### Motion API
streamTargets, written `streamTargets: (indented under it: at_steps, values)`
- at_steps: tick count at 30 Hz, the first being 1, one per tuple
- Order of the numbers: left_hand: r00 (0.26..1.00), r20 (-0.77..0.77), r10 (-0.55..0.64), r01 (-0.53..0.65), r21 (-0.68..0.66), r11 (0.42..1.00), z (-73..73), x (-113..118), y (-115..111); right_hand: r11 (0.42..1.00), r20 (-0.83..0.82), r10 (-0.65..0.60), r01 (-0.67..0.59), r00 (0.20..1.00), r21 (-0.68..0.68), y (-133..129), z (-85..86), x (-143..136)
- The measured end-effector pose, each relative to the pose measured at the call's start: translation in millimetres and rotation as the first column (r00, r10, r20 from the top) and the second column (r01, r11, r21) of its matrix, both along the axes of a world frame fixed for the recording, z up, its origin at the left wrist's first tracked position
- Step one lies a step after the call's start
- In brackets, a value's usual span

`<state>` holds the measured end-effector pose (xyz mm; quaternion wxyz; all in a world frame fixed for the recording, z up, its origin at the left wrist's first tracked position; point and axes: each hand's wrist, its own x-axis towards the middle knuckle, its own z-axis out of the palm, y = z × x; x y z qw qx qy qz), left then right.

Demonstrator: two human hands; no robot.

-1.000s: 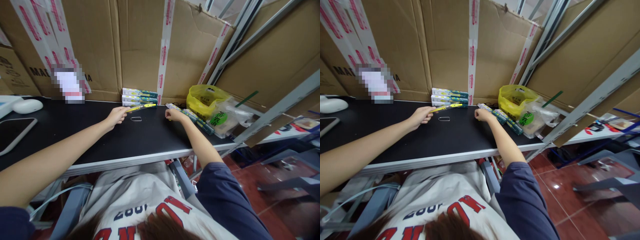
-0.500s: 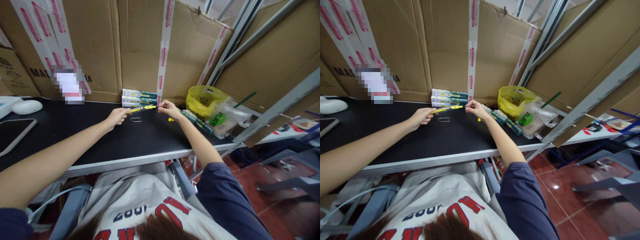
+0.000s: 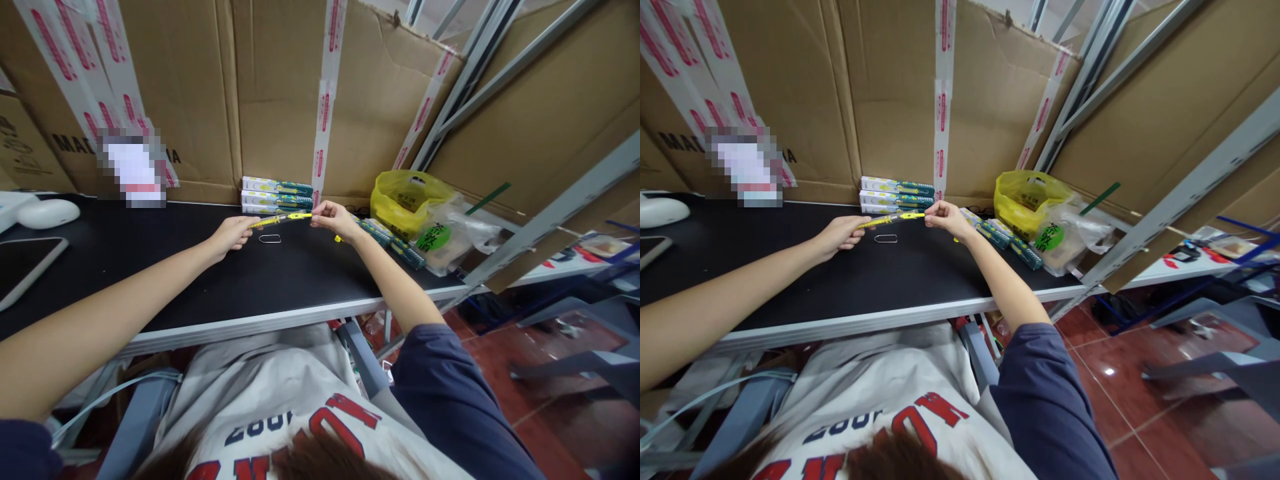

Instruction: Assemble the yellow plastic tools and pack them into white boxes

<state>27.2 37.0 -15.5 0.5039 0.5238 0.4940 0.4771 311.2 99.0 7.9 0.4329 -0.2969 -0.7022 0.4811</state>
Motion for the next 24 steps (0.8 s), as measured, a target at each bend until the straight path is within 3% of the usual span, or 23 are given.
streamTargets:
  at_steps: [14,24]
  values:
    - [0.999,-0.037,-0.036,0.035,-0.034,0.999,-1.0,0.8,-0.5,0.999,0.006,0.036,-0.036,0.999,-0.016,-5.2,0.5,-6.1]
    - [0.997,0.056,-0.054,0.059,-0.084,0.995,-0.4,0.7,-0.3,0.998,-0.061,0.041,-0.044,0.997,-0.043,-7.1,1.4,-8.5]
